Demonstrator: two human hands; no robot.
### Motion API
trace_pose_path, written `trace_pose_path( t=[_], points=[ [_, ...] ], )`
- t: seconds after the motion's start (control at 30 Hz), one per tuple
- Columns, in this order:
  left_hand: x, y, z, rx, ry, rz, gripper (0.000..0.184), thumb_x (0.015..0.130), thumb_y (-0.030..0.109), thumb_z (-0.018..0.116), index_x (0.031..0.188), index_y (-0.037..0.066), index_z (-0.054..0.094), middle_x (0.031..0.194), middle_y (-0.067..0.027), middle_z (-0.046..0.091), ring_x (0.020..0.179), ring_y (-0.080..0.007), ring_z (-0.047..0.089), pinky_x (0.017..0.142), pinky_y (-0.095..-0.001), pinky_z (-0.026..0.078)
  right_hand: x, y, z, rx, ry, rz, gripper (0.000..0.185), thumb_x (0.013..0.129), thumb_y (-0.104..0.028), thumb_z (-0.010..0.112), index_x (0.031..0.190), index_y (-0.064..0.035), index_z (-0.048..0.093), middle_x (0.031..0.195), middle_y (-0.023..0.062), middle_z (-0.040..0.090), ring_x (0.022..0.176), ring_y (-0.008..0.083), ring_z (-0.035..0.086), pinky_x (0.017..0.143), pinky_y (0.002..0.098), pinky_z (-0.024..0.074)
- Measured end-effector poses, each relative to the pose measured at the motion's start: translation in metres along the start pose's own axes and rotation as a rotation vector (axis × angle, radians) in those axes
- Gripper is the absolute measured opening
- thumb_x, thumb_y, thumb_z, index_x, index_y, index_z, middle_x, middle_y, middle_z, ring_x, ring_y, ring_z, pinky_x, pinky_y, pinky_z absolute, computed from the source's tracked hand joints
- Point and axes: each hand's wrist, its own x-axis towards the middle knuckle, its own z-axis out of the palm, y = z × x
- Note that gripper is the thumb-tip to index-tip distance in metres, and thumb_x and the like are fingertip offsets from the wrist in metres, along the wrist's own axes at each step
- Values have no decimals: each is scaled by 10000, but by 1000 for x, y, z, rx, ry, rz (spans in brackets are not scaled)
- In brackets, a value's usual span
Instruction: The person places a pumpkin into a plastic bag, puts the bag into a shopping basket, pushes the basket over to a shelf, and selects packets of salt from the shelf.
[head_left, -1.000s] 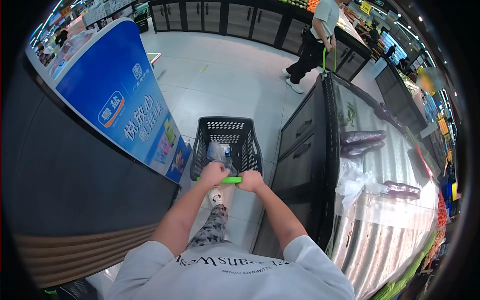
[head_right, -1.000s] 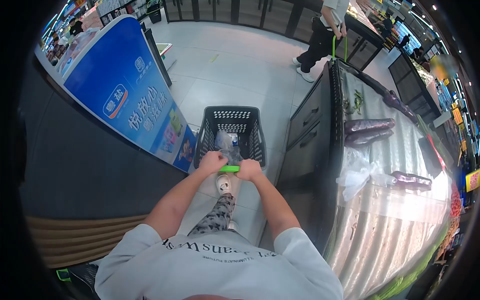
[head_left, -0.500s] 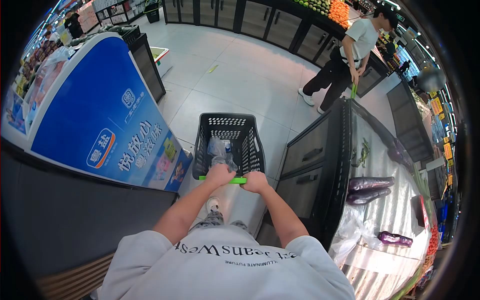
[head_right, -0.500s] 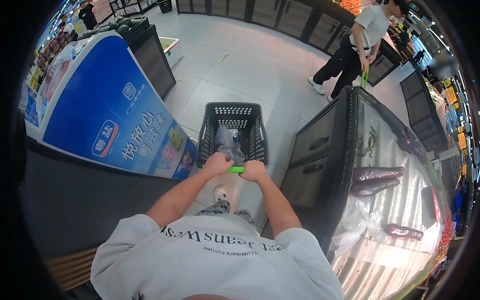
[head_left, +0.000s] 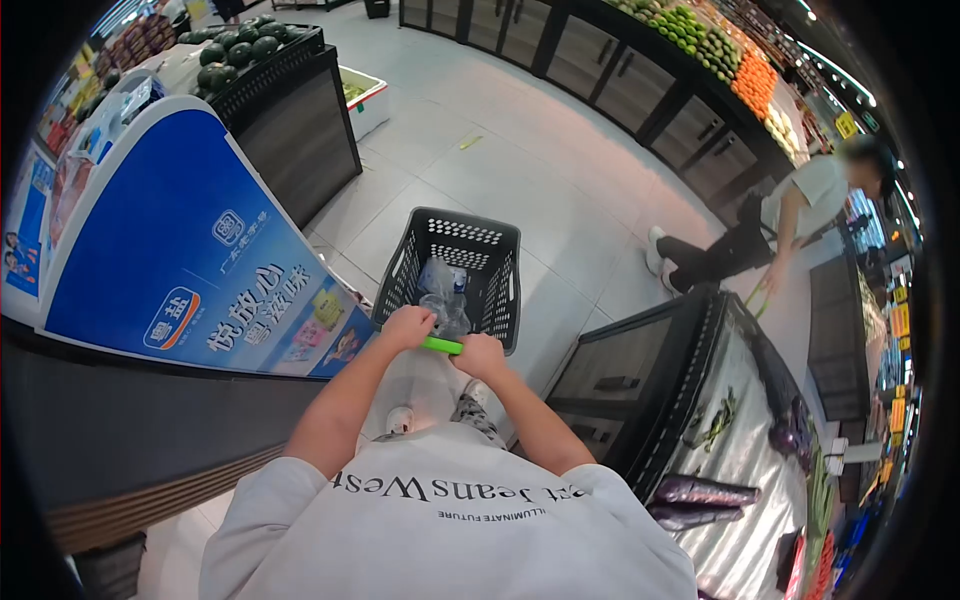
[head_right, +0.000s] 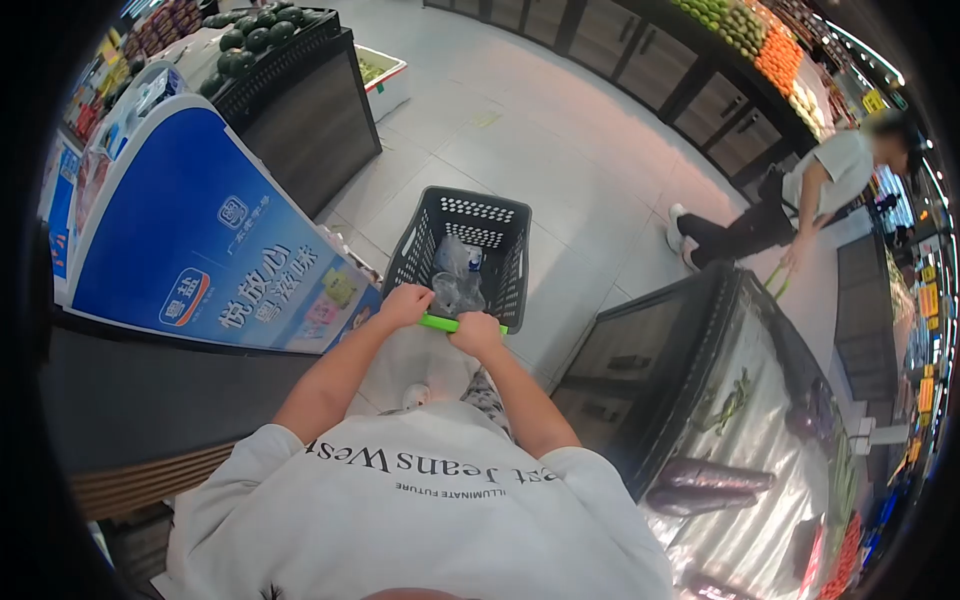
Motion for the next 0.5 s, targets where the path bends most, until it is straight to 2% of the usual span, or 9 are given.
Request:
trace_pose_path(
  t=[0.1, 0.2, 0.3, 0.4, 0.5],
  points=[
    [15, 7, -4, -141, 149, -96, 305, 824, 236, 481, 1068, 146, 640, 821, -206, 637, 781, -376, 620, 720, -461, 491, 26, 11, -14, -18, -6, -58, 275, 671, -371, 624, 739, -115, 700, 681, 142, 653, 658, 314, 653, 629, 422, 535],
    [35, 9, -11, -42, 63, -114, 382, 822, 200, 460, 1189, 204, 564, 842, -197, 640, 790, -374, 617, 717, -457, 492, 46, 27, -15, -3, 20, -88, 278, 664, -370, 640, 740, -108, 699, 684, 146, 654, 656, 317, 653, 626, 429, 535],
    [48, 26, -20, -25, 154, -150, 402, 808, 181, 457, 1198, 174, 555, 847, -176, 650, 797, -358, 622, 721, -442, 497, 65, 42, -19, 13, 50, -127, 288, 654, -374, 655, 728, -98, 691, 675, 142, 651, 651, 317, 652, 617, 434, 533],
    [70, 16, -13, -216, 339, -27, 397, 791, 193, 492, 1176, 133, 567, 812, -155, 658, 786, -340, 629, 716, -425, 500, 91, 52, -21, 16, 41, -148, 294, 648, -376, 662, 717, -91, 684, 662, 143, 646, 639, 320, 650, 606, 435, 529],
    [87, 22, -16, -175, 339, -2, 365, 773, 208, 539, 1112, 87, 602, 792, -134, 663, 764, -322, 634, 711, -414, 502, 103, 61, -43, 3, 27, -189, 282, 647, -348, 656, 730, -79, 683, 679, 152, 649, 656, 323, 651, 622, 432, 528]
  ],
)
